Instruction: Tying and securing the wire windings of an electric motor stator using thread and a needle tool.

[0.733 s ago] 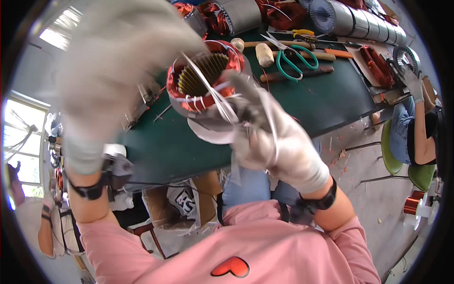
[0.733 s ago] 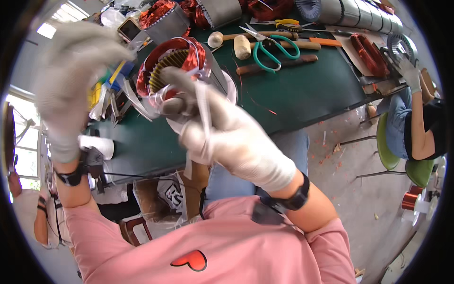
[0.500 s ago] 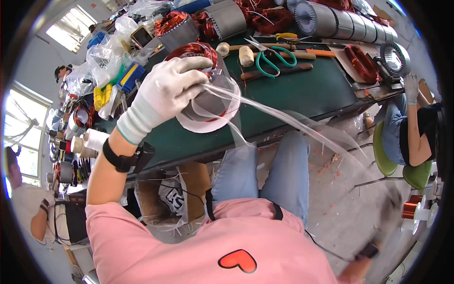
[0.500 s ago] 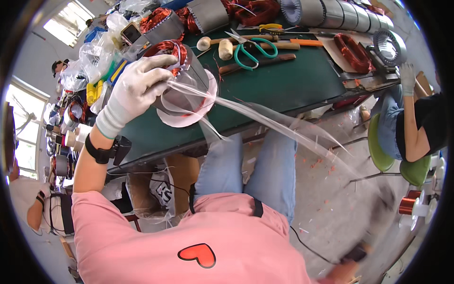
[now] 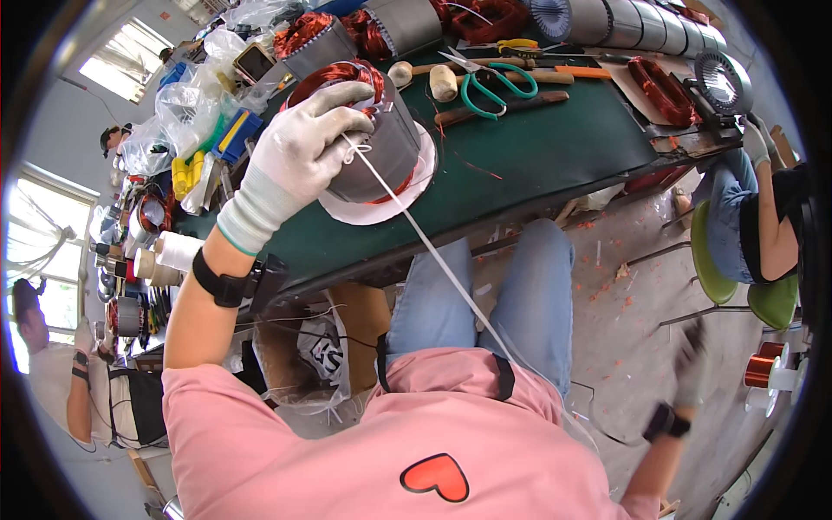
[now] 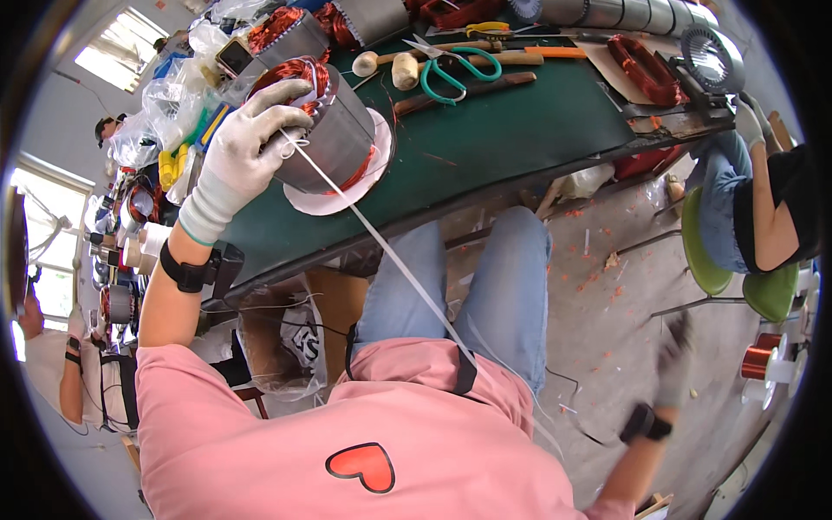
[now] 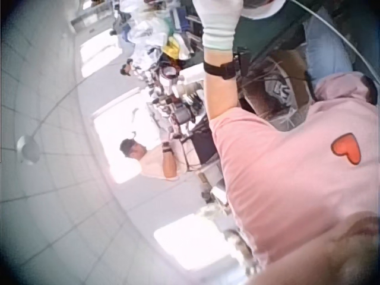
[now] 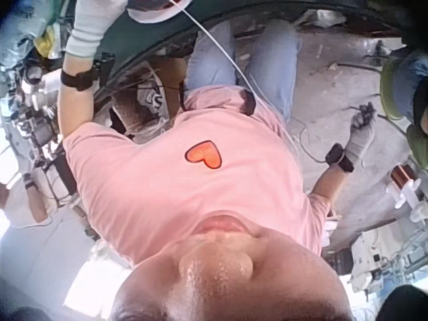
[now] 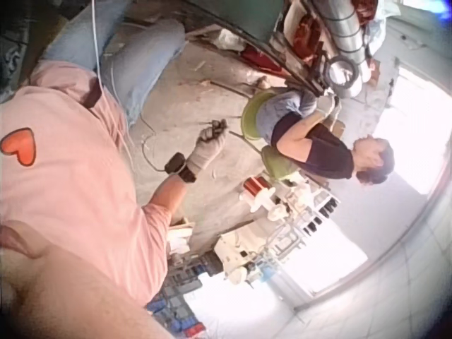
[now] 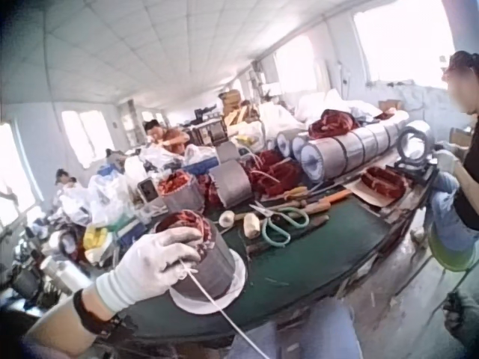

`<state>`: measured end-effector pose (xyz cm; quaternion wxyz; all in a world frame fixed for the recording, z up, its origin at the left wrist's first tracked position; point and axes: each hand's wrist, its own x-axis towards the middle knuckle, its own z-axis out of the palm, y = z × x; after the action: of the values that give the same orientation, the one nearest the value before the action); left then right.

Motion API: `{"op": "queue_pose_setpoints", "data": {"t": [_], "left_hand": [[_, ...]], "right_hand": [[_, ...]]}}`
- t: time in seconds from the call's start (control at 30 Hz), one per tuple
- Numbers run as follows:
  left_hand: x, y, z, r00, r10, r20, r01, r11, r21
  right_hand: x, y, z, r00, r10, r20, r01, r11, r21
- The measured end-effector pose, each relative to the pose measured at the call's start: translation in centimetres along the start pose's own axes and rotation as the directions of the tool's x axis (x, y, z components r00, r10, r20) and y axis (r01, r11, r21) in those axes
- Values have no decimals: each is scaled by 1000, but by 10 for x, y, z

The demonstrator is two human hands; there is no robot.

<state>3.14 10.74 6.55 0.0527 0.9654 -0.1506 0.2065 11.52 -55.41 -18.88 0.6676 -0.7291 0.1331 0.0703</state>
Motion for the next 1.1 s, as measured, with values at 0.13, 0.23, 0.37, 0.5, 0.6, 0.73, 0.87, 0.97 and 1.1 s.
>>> {"op": "queue_pose_setpoints", "data": {"t": [0.13, 0.23, 0.37, 0.5, 0.6, 0.73, 0.87, 0.97, 1.1], "left_hand": [[2, -4, 4, 1000, -19, -13, 18, 998, -60], [10, -4, 8, 999, 20, -46, -23, 998, -57], [-3, -13, -3, 991, 61, -116, -58, 998, 29], [-10, 40, -24, 918, -215, -334, 198, 977, -84], [-12, 62, 9, 986, 151, -71, -151, 989, 12], [-58, 44, 36, 877, 367, -311, -321, 928, 189], [-29, -15, 29, 896, -71, -439, 121, 989, 87], [-32, -28, 49, 836, -66, -544, 43, 998, -55], [-33, -10, 38, 847, -347, -402, 237, 925, -298]], "right_hand": [[-66, -154, 318, 752, -192, 630, 206, 977, 52], [-101, -165, 415, 355, -248, 901, -191, 925, 330], [-79, -208, 363, 483, -603, 635, -310, 560, 768], [-76, -236, 363, 850, -340, 403, 266, 936, 230], [-77, -220, 420, 535, -366, 762, 268, 928, 259], [-109, -227, 438, 226, 29, 974, -440, 895, 75], [-95, -230, 443, 225, -587, 778, 252, 806, 535], [-136, -236, 469, 300, -404, 864, -524, 687, 503], [-116, -168, 483, 252, -625, 739, 398, 763, 509]]}}
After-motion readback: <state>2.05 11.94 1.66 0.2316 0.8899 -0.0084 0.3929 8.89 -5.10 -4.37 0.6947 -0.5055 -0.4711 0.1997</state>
